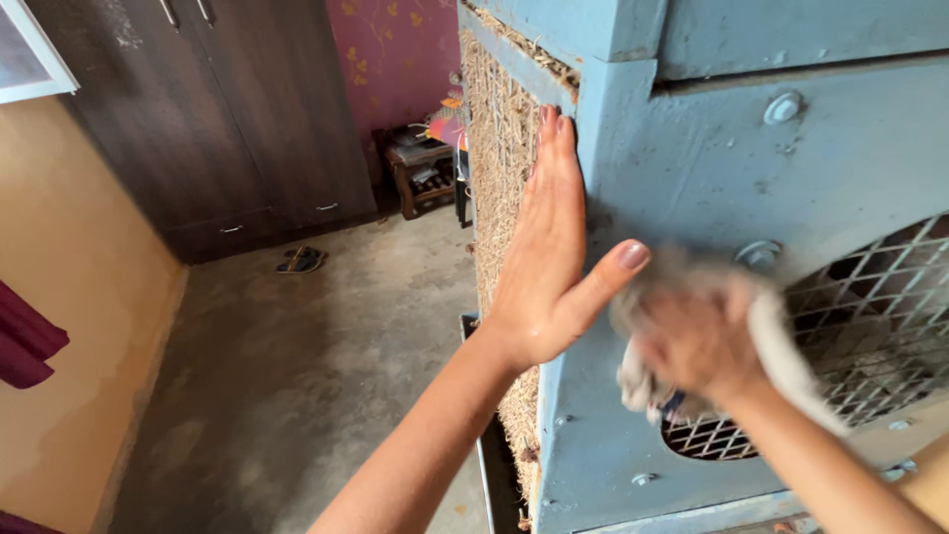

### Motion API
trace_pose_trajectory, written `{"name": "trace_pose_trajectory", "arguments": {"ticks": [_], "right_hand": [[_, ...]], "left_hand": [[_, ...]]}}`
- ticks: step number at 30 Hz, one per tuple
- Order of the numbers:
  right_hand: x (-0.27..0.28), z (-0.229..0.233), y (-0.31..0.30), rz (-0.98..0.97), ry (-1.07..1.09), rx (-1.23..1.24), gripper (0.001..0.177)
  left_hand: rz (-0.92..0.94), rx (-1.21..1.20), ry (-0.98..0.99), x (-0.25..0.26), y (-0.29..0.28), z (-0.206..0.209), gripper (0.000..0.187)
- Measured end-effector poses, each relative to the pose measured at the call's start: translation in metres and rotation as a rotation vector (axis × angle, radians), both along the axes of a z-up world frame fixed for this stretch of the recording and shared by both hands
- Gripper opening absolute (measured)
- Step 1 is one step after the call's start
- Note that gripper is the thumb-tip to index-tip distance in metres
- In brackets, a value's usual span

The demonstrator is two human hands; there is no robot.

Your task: The person wipes down a wall-mounted light switch panel and the exterior surfaces and fan grille of a metal air cooler using a cloth.

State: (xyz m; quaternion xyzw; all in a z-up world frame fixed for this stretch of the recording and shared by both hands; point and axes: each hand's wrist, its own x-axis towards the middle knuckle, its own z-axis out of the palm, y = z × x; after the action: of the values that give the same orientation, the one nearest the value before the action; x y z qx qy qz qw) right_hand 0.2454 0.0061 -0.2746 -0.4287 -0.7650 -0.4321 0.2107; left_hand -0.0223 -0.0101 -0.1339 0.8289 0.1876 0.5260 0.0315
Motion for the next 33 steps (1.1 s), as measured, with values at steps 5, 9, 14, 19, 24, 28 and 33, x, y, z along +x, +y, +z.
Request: {"name": "trace_pose_trajectory", "arguments": {"ticks": [5, 9, 14, 19, 24, 28, 33], "right_hand": [[-0.066, 0.075, 0.001, 0.013, 0.326, 0.285, 0.06], [-0.082, 0.023, -0.008, 0.152, 0.194, 0.158, 0.064], [-0.027, -0.088, 0.001, 0.348, -0.188, 0.006, 0.054], [0.011, -0.07, -0.046, 0.222, -0.144, -0.267, 0.051], [-0.01, 0.039, -0.08, 0.254, 0.853, -0.181, 0.042], [-0.009, 0.127, -0.097, 0.634, 1.705, -0.382, 0.043], [-0.011, 0.184, -0.12, 0.951, 1.86, -0.383, 0.042]], "left_hand": [[0.033, 0.025, -0.052, 0.008, 0.0, -0.012, 0.105], [0.063, 0.074, -0.052, 0.009, 0.002, -0.013, 0.107], [0.061, 0.131, -0.085, 0.009, -0.004, -0.012, 0.116], [0.085, 0.182, -0.167, 0.013, -0.015, -0.012, 0.101], [0.079, 0.342, -0.133, 0.034, -0.032, -0.011, 0.072], [-0.263, -0.011, -0.008, 0.064, -0.056, -0.01, 0.088], [-0.132, -0.484, 0.246, 0.093, -0.061, -0.004, 0.107]]}}
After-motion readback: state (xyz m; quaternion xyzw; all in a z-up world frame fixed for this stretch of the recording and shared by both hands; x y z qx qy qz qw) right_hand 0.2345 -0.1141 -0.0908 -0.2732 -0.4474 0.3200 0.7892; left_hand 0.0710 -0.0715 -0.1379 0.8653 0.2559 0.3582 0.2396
